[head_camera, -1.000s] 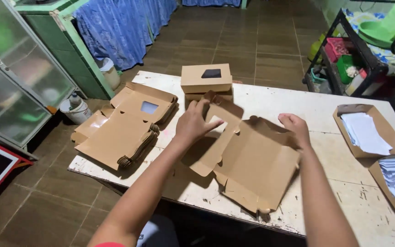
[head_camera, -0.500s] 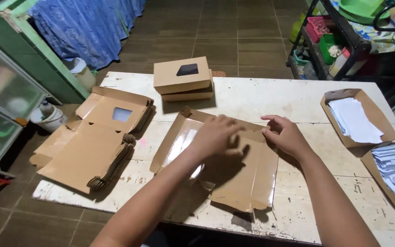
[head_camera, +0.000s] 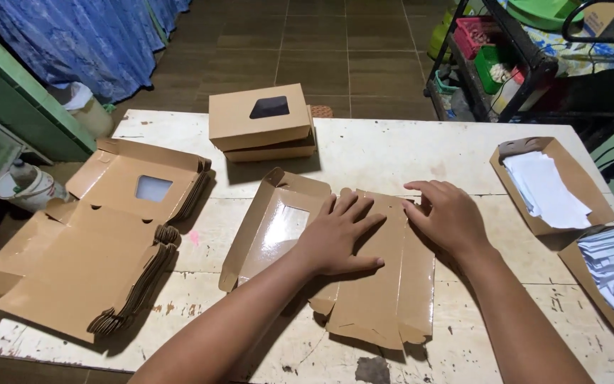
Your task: Assembling a cardboard box by folding a flat template and tucking in the flaps, followed by placing a paper liner inside.
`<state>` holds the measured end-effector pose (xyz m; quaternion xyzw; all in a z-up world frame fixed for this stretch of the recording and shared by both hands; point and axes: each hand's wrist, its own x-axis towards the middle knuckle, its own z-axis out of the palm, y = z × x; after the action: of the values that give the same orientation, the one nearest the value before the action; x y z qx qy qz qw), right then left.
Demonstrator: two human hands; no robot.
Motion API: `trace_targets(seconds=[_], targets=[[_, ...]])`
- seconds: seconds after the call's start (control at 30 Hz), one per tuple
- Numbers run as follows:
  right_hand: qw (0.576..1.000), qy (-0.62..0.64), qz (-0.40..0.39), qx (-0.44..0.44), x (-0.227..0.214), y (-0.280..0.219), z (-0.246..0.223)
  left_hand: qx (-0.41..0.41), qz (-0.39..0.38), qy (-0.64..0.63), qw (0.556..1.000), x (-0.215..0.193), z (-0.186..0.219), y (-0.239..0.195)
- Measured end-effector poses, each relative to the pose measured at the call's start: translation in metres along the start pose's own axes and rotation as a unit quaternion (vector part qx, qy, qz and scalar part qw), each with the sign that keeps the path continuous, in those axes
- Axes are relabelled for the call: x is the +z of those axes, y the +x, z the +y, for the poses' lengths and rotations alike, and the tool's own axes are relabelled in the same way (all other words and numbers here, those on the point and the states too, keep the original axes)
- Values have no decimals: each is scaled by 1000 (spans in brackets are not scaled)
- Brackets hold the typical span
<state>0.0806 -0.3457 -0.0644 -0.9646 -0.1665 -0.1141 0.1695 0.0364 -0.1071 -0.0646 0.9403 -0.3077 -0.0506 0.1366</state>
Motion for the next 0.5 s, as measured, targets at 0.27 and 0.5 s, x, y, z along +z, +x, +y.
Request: trace_targets(seconds=[0.27, 0.5], targets=[[997, -3, 56, -49, 3, -7, -7, -6, -6, -10, 1000, -3, -1, 1], [980, 26, -190, 44, -22, -4, -33, -9, 5, -8, 1000, 1, -2, 1]])
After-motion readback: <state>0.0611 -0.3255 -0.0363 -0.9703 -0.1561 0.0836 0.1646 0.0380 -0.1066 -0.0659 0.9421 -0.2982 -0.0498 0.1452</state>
